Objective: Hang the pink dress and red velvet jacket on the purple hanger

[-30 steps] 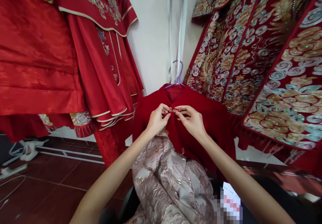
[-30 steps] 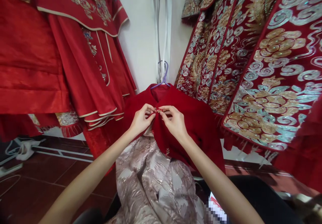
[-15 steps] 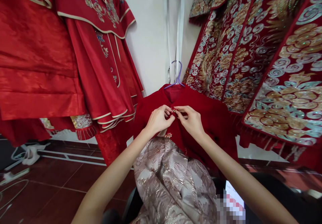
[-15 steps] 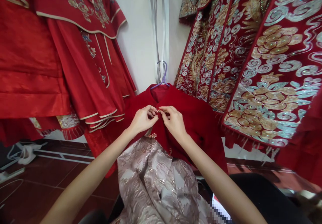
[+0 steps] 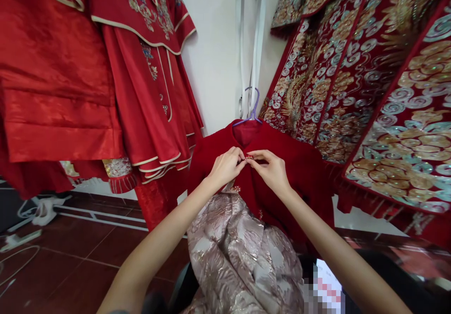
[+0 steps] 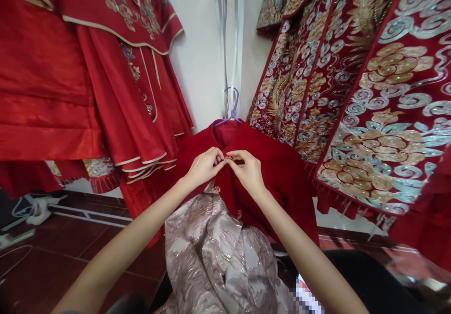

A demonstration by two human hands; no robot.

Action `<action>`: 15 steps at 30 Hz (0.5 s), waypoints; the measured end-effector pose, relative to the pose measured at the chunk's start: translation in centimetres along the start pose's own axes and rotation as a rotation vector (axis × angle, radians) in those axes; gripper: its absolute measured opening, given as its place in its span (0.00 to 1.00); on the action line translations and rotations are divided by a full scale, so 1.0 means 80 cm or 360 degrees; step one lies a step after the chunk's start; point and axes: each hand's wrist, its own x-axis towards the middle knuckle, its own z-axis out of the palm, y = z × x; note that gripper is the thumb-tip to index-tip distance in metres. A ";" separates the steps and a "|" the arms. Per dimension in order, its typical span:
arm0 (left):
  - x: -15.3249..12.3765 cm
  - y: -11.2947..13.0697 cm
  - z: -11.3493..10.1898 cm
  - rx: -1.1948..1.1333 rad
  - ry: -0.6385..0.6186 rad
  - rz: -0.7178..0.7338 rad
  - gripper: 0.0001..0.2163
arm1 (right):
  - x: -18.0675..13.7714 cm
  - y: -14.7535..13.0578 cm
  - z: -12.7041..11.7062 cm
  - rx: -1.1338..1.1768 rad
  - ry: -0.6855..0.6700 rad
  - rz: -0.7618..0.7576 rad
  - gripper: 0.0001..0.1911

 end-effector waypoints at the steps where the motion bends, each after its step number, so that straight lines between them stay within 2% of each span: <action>1: 0.000 0.000 0.000 0.0003 -0.0006 0.0006 0.07 | 0.000 0.000 0.000 -0.0007 0.0006 -0.0001 0.11; 15: 0.007 0.003 -0.003 0.0093 -0.0011 0.0007 0.05 | 0.000 -0.007 0.002 0.0036 0.0011 0.0101 0.14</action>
